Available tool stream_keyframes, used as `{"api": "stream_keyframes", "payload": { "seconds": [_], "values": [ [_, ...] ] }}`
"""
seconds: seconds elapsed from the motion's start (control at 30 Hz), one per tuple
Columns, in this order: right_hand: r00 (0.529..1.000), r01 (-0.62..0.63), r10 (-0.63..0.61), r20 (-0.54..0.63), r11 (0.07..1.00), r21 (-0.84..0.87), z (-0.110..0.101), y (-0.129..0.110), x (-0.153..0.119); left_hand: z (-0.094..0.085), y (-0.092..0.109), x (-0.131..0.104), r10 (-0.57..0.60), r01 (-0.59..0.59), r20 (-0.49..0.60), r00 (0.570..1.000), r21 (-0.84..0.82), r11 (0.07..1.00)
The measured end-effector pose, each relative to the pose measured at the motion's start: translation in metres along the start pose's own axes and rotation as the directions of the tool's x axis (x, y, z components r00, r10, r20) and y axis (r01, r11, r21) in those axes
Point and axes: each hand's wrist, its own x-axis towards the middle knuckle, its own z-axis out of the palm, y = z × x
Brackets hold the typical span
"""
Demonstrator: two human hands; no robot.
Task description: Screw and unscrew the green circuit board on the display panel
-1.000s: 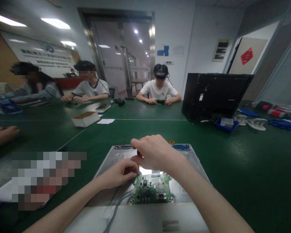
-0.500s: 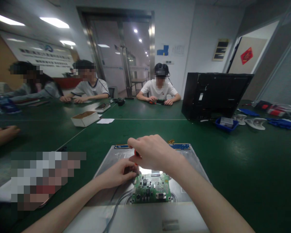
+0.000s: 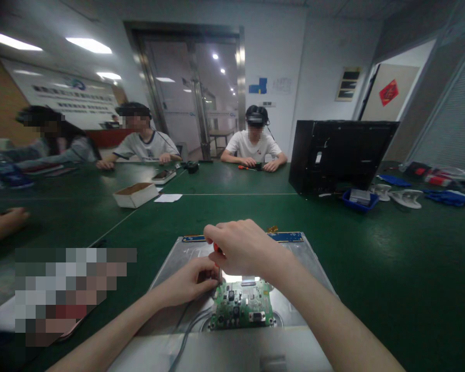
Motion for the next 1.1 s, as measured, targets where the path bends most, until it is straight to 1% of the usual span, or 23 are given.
{"api": "stream_keyframes", "payload": {
  "seconds": [0.13, 0.27, 0.43, 0.57, 0.67, 0.77, 0.9, 1.0, 1.1],
  "values": [
    [1.0, -0.012, 0.012, -0.001, 1.0, -0.015, 0.0001, -0.0003, 0.0003, -0.0006, 0.0007, -0.0001, -0.004, 0.004, 0.014, 1.0, -0.004, 1.0],
    [0.999, 0.032, -0.032, -0.005, 0.999, 0.019, -0.0015, -0.0002, -0.0026, 0.0001, -0.0018, 0.0009, 0.015, -0.015, 0.005, 1.0, -0.031, 0.999],
    [0.998, 0.058, -0.059, 0.007, 0.997, 0.042, -0.0019, 0.0011, -0.0029, 0.0004, -0.0028, 0.0009, 0.038, -0.038, 0.014, 0.999, -0.016, 0.999],
    [1.0, 0.021, -0.021, -0.021, 1.0, -0.022, 0.0002, 0.0015, 0.0003, -0.0002, -0.0006, 0.0005, 0.015, -0.015, 0.009, 1.0, -0.02, 1.0],
    [1.0, -0.015, 0.015, -0.012, 0.998, -0.053, 0.0005, 0.0012, 0.0013, -0.0002, 0.0008, 0.0006, 0.004, -0.003, 0.02, 1.0, -0.036, 0.999],
    [1.0, 0.003, -0.002, 0.002, 1.0, -0.013, -0.0013, 0.0004, 0.0, 0.0004, 0.0, 0.0009, 0.0, 0.001, 0.012, 1.0, -0.046, 0.999],
    [0.999, 0.042, -0.042, 0.005, 0.998, 0.043, -0.0038, -0.0011, -0.0023, 0.0009, -0.0027, 0.0012, 0.022, -0.023, -0.011, 1.0, -0.046, 0.999],
    [0.999, 0.042, -0.042, -0.008, 0.998, 0.041, -0.0026, -0.0012, -0.0016, 0.0008, -0.0022, 0.0006, 0.014, -0.015, -0.003, 1.0, -0.029, 0.999],
    [1.0, 0.014, -0.013, -0.027, 1.0, 0.009, 0.0005, 0.0, 0.0009, 0.0006, 0.0014, -0.0005, -0.001, 0.001, -0.009, 1.0, -0.029, 1.0]
  ]
}}
